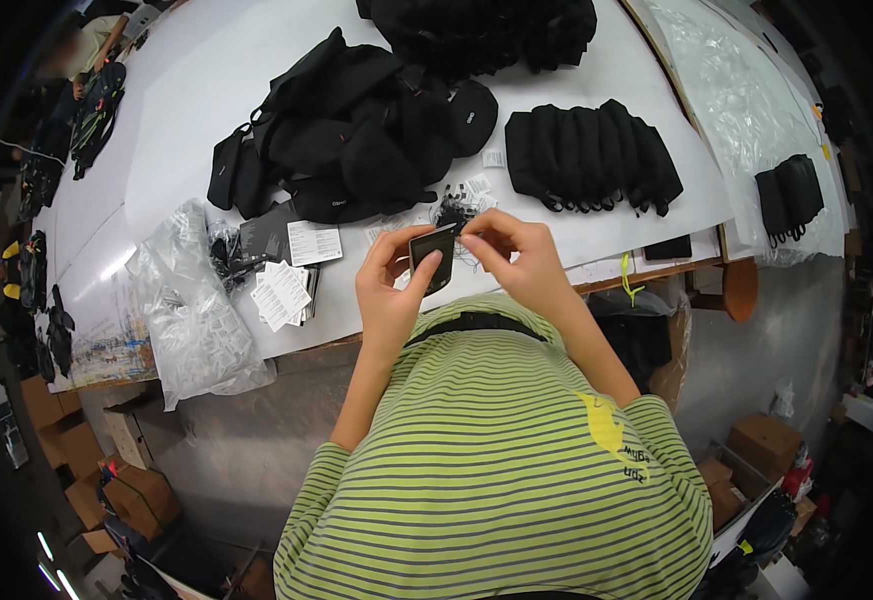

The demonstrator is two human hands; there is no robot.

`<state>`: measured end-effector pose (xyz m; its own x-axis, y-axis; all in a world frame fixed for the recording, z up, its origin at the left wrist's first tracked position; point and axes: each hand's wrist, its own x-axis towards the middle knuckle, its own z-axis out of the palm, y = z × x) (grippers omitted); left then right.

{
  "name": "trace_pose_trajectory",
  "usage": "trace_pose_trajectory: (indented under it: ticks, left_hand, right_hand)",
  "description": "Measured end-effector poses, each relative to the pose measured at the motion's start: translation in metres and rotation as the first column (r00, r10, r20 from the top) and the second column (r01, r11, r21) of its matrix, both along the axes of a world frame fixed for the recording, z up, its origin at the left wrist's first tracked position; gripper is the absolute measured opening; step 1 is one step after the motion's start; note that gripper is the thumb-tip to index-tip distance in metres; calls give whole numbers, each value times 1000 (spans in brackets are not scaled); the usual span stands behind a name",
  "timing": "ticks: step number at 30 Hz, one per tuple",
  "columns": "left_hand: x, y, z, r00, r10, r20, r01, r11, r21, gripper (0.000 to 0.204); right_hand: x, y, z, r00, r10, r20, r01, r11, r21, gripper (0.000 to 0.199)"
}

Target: The person is inserting labels and tags into small black pouches and organizing them.

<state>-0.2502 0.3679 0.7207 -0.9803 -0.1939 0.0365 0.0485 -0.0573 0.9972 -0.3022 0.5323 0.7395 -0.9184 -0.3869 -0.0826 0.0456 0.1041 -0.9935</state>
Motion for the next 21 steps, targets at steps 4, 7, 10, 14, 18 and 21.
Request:
trace_pose_trajectory:
  ticks: [4, 7, 10, 14, 18, 21]
  left_hand:
    - [3, 5, 7, 997, 18, -69, -29, 986, -165, 25]
    - [6, 5, 10, 994, 25, -110, -59, 947, -316, 25]
    - [12, 7, 11, 982, 10, -189, -83, 921, -381, 23]
    - [20, 7, 9, 965, -16, -263, -95, 909, -405, 24]
    - [35, 7, 10, 983, -35, -182, 10, 990, -139, 16]
    - [41, -4, 1, 993, -115, -34, 119, 977, 174, 13]
  right_hand:
    - [6, -3, -2, 974, 14, -226, 18, 990, 140, 9]
    - [10, -3, 0, 967, -26, -255, 73, 981, 177, 8]
    - [15, -4, -3, 958, -21, -286, 76, 980, 181, 7]
    - [21, -4, -4, 943, -50, -328, 103, 984, 147, 7]
    - [26, 5, -2, 979, -13, -203, 20, 999, 32, 8]
    - [28, 12, -6, 975, 79, -207, -86, 996, -26, 9]
